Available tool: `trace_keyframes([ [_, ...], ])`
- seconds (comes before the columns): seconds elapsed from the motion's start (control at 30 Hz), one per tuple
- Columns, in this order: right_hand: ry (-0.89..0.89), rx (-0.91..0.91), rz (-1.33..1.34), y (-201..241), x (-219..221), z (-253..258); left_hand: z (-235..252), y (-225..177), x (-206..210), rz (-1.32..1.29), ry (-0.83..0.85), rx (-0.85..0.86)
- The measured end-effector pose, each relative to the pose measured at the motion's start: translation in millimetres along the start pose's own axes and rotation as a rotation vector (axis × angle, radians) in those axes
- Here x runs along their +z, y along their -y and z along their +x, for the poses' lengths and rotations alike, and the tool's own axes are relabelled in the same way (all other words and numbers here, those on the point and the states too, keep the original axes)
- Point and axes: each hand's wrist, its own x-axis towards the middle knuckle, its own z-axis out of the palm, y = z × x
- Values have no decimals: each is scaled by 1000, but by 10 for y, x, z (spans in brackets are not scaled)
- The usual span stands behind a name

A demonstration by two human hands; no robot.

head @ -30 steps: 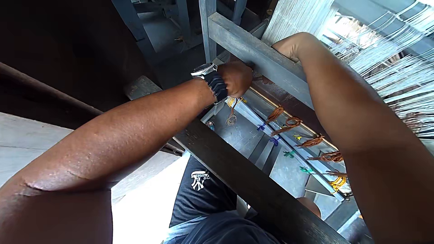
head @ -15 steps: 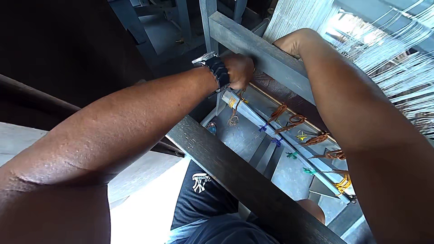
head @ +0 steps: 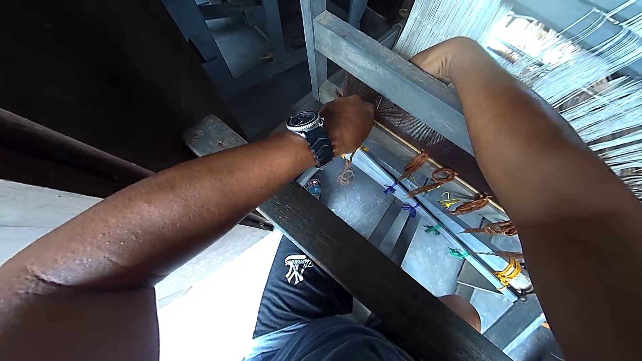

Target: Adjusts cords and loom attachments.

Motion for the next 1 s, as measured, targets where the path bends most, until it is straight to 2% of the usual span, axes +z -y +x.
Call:
trace_keyframes([
  [0.1,-32,3,-16,16,27,-44,74,103,149,-91,-11,44],
  [0.23,-5,-19,11,1,32,-24,142,261,288,-410,-35,74],
  [0.37,-24,-9,17,31,60,-124,155,324,297,-496,-23,93],
  [0.5,6,-28,2,58,87,-147,148,340,169,-401,38,66],
  [0.8,56,-76,13,17,89,-100,72,117,-351,84,121,143],
  [1.0,67,-82,38,14,66,-136,-6,208,-278,68,123,147],
])
